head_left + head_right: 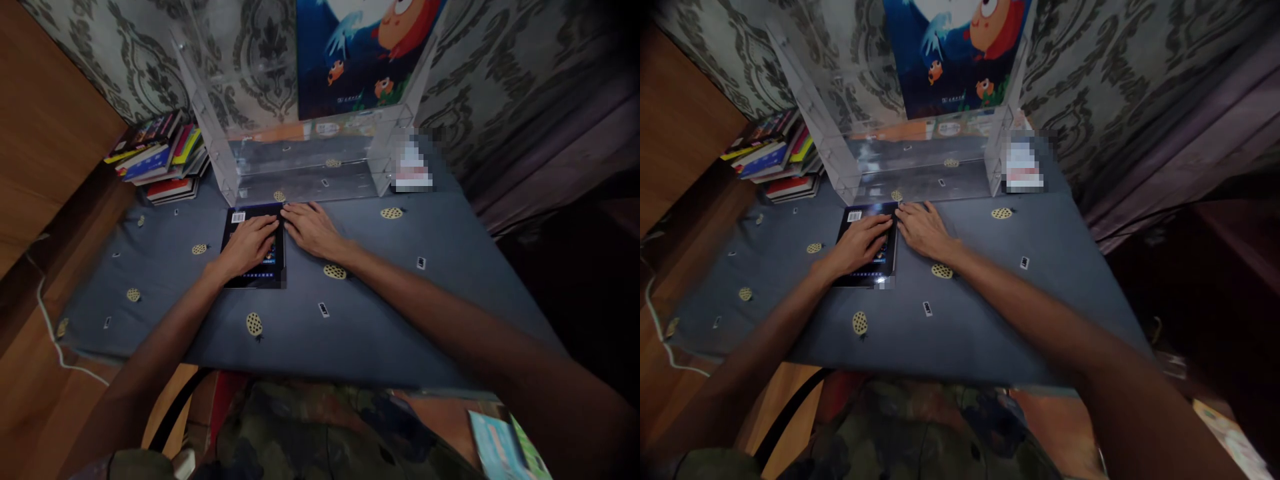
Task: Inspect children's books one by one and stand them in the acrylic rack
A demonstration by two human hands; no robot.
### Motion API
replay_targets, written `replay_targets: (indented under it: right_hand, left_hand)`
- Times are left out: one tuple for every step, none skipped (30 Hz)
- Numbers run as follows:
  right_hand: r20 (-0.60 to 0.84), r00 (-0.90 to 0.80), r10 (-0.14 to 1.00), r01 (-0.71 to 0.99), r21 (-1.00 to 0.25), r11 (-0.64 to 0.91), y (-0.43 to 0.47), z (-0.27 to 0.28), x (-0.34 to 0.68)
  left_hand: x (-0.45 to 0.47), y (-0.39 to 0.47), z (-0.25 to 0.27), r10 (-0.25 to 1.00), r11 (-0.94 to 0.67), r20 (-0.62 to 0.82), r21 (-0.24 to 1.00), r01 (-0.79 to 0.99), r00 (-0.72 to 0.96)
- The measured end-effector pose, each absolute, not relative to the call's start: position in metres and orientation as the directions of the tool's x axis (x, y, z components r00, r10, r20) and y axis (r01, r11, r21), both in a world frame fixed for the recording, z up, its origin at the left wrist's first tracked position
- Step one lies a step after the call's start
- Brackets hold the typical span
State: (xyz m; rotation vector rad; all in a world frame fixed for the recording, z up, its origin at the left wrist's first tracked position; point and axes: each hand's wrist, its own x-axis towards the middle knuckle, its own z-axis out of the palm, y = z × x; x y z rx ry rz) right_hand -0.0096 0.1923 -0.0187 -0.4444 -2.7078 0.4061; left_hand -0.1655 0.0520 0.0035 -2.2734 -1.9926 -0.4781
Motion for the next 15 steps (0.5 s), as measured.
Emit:
replay_targets:
  right_hand:
    - [0.304, -0.884, 0.356, 0.252, -0.334, 0.909, 0.192, -0.019, -0.010]
    - [0.301, -0.884, 0.357, 0.254, -0.333, 0.908, 0.192, -0.018, -0.009]
    - [0.299, -0.885, 0.358, 0.256, -0.332, 0.908, 0.191, -0.018, -0.009]
    - [0.296, -0.886, 0.358, 0.257, -0.330, 0.908, 0.191, -0.018, -0.009]
    - [0.293, -0.886, 0.359, 0.259, -0.330, 0.908, 0.191, -0.017, -0.010]
    - [0.291, -0.887, 0.360, 0.260, -0.329, 0.908, 0.191, -0.017, -0.010]
    - [0.288, -0.888, 0.360, 0.261, -0.328, 0.908, 0.191, -0.017, -0.010]
    - [0.285, -0.888, 0.359, 0.262, -0.327, 0.908, 0.191, -0.016, -0.010]
    - [0.284, -0.889, 0.359, 0.262, -0.326, 0.908, 0.191, -0.016, -0.010]
    - [0.284, -0.890, 0.357, 0.262, -0.324, 0.909, 0.191, -0.016, -0.010]
    - [0.285, -0.889, 0.358, 0.263, -0.322, 0.910, 0.191, -0.016, -0.009]
    - [0.285, -0.889, 0.359, 0.265, -0.319, 0.910, 0.191, -0.016, -0.009]
    - [0.285, -0.888, 0.360, 0.267, -0.315, 0.911, 0.191, -0.016, -0.009]
    - [0.284, -0.889, 0.360, 0.270, -0.311, 0.911, 0.190, -0.016, -0.009]
    - [0.283, -0.889, 0.359, 0.271, -0.307, 0.912, 0.190, -0.016, -0.009]
  left_hand:
    - [-0.163, 0.045, 0.005, 0.950, -0.174, 0.287, 0.159, 0.972, 0.124]
    - [-0.159, 0.039, 0.006, 0.948, -0.194, 0.288, 0.172, 0.966, 0.139]
    - [-0.156, 0.032, 0.007, 0.947, -0.206, 0.286, 0.182, 0.961, 0.149]
    - [-0.152, 0.025, 0.009, 0.947, -0.214, 0.282, 0.190, 0.958, 0.155]
    - [-0.149, 0.018, 0.011, 0.947, -0.218, 0.278, 0.197, 0.956, 0.158]
    - [-0.145, 0.011, 0.013, 0.948, -0.221, 0.273, 0.204, 0.954, 0.161]
    - [-0.141, 0.004, 0.016, 0.949, -0.226, 0.268, 0.211, 0.951, 0.166]
    - [-0.137, -0.003, 0.018, 0.949, -0.234, 0.261, 0.215, 0.948, 0.175]
    - [-0.134, -0.010, 0.019, 0.950, -0.244, 0.251, 0.218, 0.945, 0.187]
    - [-0.131, -0.017, 0.021, 0.950, -0.253, 0.240, 0.215, 0.943, 0.200]
    - [-0.128, -0.023, 0.021, 0.951, -0.258, 0.229, 0.206, 0.944, 0.210]
    - [-0.126, -0.027, 0.022, 0.951, -0.259, 0.221, 0.190, 0.947, 0.215]
    - [-0.124, -0.031, 0.021, 0.951, -0.256, 0.221, 0.171, 0.951, 0.217]
    - [-0.123, -0.033, 0.020, 0.950, -0.252, 0.228, 0.149, 0.956, 0.215]
    - [-0.122, -0.034, 0.018, 0.947, -0.248, 0.240, 0.126, 0.960, 0.213]
